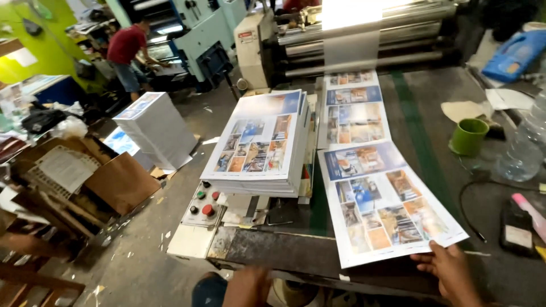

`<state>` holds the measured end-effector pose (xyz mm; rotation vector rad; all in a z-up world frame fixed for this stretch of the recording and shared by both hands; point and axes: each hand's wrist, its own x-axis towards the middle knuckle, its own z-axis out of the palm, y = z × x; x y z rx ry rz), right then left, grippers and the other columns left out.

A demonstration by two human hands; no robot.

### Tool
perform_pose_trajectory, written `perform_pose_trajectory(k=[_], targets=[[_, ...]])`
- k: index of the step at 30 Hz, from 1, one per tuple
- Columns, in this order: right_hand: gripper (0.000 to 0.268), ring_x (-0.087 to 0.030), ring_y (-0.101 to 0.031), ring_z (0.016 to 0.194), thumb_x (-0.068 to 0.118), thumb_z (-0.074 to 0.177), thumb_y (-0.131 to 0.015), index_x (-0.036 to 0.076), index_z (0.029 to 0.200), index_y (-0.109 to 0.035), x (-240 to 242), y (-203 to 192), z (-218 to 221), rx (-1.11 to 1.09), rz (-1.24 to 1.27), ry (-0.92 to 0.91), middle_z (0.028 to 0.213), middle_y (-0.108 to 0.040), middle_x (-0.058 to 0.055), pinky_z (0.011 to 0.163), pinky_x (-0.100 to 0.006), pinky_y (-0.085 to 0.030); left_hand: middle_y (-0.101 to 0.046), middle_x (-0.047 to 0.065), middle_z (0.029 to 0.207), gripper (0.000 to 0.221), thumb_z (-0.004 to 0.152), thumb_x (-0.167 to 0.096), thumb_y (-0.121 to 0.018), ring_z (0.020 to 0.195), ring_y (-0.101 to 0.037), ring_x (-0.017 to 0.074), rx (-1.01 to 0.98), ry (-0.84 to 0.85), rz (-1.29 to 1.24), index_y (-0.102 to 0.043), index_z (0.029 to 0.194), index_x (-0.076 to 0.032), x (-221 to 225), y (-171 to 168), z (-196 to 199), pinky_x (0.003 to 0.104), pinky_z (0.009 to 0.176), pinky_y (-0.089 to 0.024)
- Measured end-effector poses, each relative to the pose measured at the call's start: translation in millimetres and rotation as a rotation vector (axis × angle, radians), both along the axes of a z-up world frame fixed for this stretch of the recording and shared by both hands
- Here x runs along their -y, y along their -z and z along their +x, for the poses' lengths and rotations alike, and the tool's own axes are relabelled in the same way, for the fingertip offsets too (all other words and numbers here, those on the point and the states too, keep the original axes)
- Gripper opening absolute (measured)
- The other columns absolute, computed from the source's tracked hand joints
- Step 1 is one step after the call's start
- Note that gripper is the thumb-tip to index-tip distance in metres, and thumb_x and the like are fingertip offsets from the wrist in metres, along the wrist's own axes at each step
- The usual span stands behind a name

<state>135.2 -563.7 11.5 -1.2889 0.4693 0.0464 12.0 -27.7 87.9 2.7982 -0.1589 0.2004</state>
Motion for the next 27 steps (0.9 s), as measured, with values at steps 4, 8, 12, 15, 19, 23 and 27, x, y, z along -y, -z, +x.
perform_pose_trajectory(k=[4, 8, 12, 15, 19, 23, 27], targets=[[0.040, -0.033, -0.073, 0.080, 0.017, 0.106, -0.048, 0.005, 0.143, -0.048, -30.0, -4.2, -16.5, -0.030, -0.039, -0.016, 0.111, -0.071, -0.017, 0.054, -0.040, -0.053, -0.073, 0.021, 0.114, 0.032, 0.091, -0.010, -0.064, 0.102, -0.069, 0.0415, 0.506, 0.062, -0.088, -0.069, 0.122, -0.005, 57.6, -165.5, 17.4, 0.050, 0.086, -0.055], [0.040, -0.034, -0.074, 0.082, 0.018, 0.106, -0.048, 0.003, 0.143, -0.047, -78.8, -4.7, -38.5, -0.032, -0.017, 0.008, 0.113, -0.069, -0.018, 0.054, -0.039, -0.054, -0.069, 0.019, 0.133, 0.041, 0.097, -0.020, -0.063, 0.126, -0.063, 0.0370, 0.550, -0.001, -0.083, -0.064, 0.138, -0.009, 27.6, -144.8, 107.3, 0.049, 0.106, -0.048], [0.041, -0.033, -0.075, 0.088, 0.020, 0.105, -0.048, 0.006, 0.144, -0.046, -114.7, -15.3, -19.9, -0.044, 0.034, -0.025, 0.115, -0.068, -0.018, 0.057, -0.039, -0.055, -0.034, 0.027, 0.158, 0.083, 0.095, -0.048, -0.062, 0.146, -0.030, 0.0414, 0.302, -0.003, 0.188, -0.032, 0.151, 0.005, 21.5, -163.1, 157.5, 0.054, 0.116, -0.024], [0.041, -0.033, -0.074, 0.093, 0.020, 0.106, -0.046, 0.005, 0.144, -0.046, -121.9, -23.2, 19.3, -0.062, 0.032, -0.016, 0.116, -0.069, -0.020, 0.060, -0.041, -0.056, -0.027, 0.024, 0.162, 0.087, 0.096, -0.057, -0.058, 0.151, -0.023, 0.0384, 0.090, -0.031, 0.277, -0.029, 0.152, 0.003, 13.6, -156.3, 171.4, 0.054, 0.119, -0.020], [0.041, -0.035, -0.074, 0.097, 0.020, 0.108, -0.045, 0.000, 0.144, -0.045, -122.7, -21.1, 89.2, -0.100, 0.047, -0.004, 0.118, -0.069, -0.024, 0.064, -0.043, -0.057, -0.047, 0.024, 0.152, 0.070, 0.097, -0.049, -0.061, 0.139, -0.051, 0.0358, 0.309, 0.101, 0.329, -0.048, 0.144, 0.001, -20.8, -119.0, 196.7, 0.049, 0.107, -0.042], [0.045, -0.035, -0.074, 0.098, 0.022, 0.108, -0.046, 0.000, 0.147, -0.044, -116.7, -19.1, 97.5, -0.117, 0.059, -0.007, 0.122, -0.069, -0.025, 0.066, -0.045, -0.059, -0.065, 0.011, 0.140, 0.046, 0.098, -0.047, -0.060, 0.110, -0.071, 0.0306, 0.096, 0.161, 0.195, -0.067, 0.122, -0.009, -35.2, -176.9, 197.3, 0.045, 0.090, -0.057], [0.055, -0.037, -0.073, 0.097, 0.026, 0.102, -0.050, 0.008, 0.152, -0.036, -92.2, 74.7, 94.2, -0.134, 0.177, -0.116, 0.123, -0.070, -0.028, 0.068, -0.044, -0.058, -0.080, 0.012, 0.097, 0.025, 0.095, -0.034, -0.065, 0.085, -0.075, 0.0285, 0.001, 0.092, -0.160, -0.076, 0.107, -0.015, -42.2, -198.7, 203.3, 0.044, 0.078, -0.058]])
